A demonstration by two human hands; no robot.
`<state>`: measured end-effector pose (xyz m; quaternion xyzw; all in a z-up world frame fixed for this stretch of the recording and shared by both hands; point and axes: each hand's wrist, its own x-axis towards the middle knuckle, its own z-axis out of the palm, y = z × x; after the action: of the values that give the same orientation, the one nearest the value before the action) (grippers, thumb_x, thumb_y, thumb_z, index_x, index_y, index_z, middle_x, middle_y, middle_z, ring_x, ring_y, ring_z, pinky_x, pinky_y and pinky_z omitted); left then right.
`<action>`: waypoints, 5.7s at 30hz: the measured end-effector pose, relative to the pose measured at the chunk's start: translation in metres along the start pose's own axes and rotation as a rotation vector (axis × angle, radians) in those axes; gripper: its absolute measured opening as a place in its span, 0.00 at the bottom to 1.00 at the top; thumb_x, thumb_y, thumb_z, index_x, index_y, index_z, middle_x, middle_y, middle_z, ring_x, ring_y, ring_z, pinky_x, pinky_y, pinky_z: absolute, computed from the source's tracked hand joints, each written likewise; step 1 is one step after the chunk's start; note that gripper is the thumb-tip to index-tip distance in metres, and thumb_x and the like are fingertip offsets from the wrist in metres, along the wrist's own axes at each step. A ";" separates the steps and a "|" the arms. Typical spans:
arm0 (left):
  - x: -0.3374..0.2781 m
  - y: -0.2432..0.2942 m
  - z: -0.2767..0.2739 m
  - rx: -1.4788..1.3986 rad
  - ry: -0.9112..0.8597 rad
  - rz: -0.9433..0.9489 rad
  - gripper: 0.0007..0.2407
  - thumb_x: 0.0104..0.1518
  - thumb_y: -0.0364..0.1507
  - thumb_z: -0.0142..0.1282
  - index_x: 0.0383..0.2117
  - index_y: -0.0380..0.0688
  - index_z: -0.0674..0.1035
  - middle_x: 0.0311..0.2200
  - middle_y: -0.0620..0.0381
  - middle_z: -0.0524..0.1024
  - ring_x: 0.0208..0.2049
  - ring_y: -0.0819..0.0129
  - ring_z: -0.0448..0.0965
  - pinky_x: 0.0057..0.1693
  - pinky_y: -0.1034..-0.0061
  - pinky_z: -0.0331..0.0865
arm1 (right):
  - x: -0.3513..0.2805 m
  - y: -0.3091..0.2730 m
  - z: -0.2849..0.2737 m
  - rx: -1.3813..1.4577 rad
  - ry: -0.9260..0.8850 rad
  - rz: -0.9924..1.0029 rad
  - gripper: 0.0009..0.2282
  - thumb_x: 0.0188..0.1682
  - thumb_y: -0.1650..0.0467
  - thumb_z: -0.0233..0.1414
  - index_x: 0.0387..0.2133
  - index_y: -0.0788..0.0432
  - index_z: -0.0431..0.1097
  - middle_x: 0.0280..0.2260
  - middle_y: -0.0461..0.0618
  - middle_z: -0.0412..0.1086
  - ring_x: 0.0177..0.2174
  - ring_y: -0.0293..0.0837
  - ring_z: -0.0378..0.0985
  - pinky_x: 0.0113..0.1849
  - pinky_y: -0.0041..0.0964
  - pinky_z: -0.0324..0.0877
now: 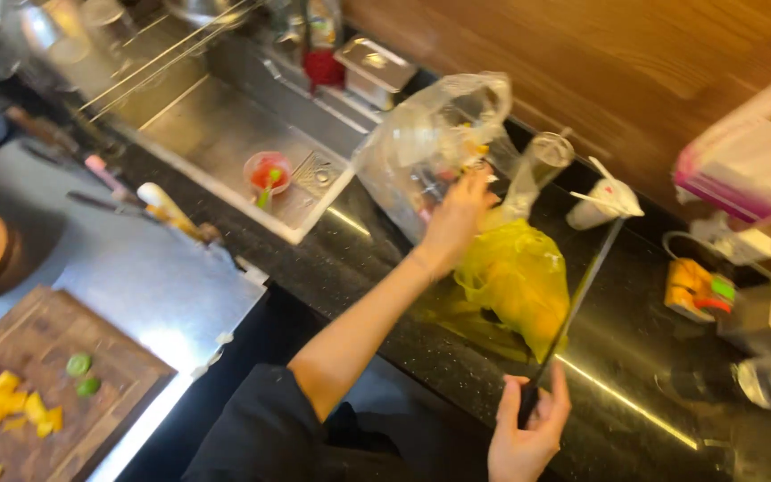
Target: The recorder slices a mango on a cutting board using a knife.
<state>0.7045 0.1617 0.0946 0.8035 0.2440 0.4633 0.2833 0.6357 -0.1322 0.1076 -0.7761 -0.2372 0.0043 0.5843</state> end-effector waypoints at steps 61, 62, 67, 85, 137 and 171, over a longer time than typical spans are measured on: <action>-0.481 -0.079 -0.483 0.710 0.695 -0.775 0.07 0.56 0.21 0.60 0.40 0.34 0.82 0.44 0.48 0.81 0.46 0.51 0.78 0.53 0.64 0.73 | -0.281 -0.045 0.197 -0.709 -1.409 -0.643 0.14 0.58 0.60 0.42 0.33 0.59 0.62 0.26 0.61 0.74 0.29 0.68 0.77 0.29 0.61 0.70; -0.478 -0.083 -0.482 0.701 0.686 -0.757 0.07 0.57 0.21 0.60 0.40 0.34 0.83 0.44 0.47 0.80 0.46 0.50 0.78 0.53 0.63 0.73 | -0.279 -0.048 0.199 -0.723 -1.382 -0.590 0.13 0.57 0.60 0.42 0.35 0.58 0.63 0.26 0.62 0.74 0.29 0.68 0.76 0.30 0.61 0.70; -0.454 -0.094 -0.476 0.572 0.680 -0.699 0.08 0.58 0.20 0.58 0.42 0.33 0.82 0.45 0.46 0.80 0.46 0.50 0.78 0.53 0.64 0.74 | -0.272 -0.061 0.203 -0.655 -1.261 -0.454 0.13 0.57 0.60 0.42 0.38 0.56 0.67 0.25 0.65 0.74 0.29 0.69 0.76 0.30 0.59 0.69; -0.400 -0.122 -0.540 0.654 0.042 -0.533 0.50 0.36 0.49 0.72 0.66 0.36 0.58 0.69 0.33 0.46 0.70 0.36 0.42 0.71 0.44 0.38 | -0.331 -0.056 0.221 -0.310 -0.855 -0.058 0.13 0.58 0.64 0.47 0.35 0.63 0.72 0.16 0.53 0.67 0.17 0.43 0.69 0.24 0.39 0.66; -0.143 0.085 0.061 -0.492 -0.602 0.019 0.17 0.58 0.23 0.51 0.53 0.30 0.73 0.50 0.33 0.75 0.54 0.41 0.74 0.61 0.58 0.68 | 0.101 0.079 -0.001 -0.047 0.242 0.129 0.15 0.51 0.62 0.61 0.36 0.63 0.69 0.25 0.46 0.68 0.22 0.38 0.68 0.26 0.34 0.66; -0.090 0.059 0.225 -0.136 -0.871 0.170 0.22 0.45 0.47 0.66 0.39 0.45 0.81 0.37 0.49 0.81 0.40 0.53 0.83 0.46 0.63 0.75 | 0.113 0.123 -0.103 0.305 0.536 0.413 0.11 0.51 0.76 0.59 0.39 0.60 0.61 0.26 0.42 0.63 0.18 0.32 0.60 0.18 0.29 0.56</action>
<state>0.8700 0.0092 -0.0120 0.9203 0.0042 0.1185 0.3727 0.8101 -0.2088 0.0591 -0.6852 0.0893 -0.0462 0.7214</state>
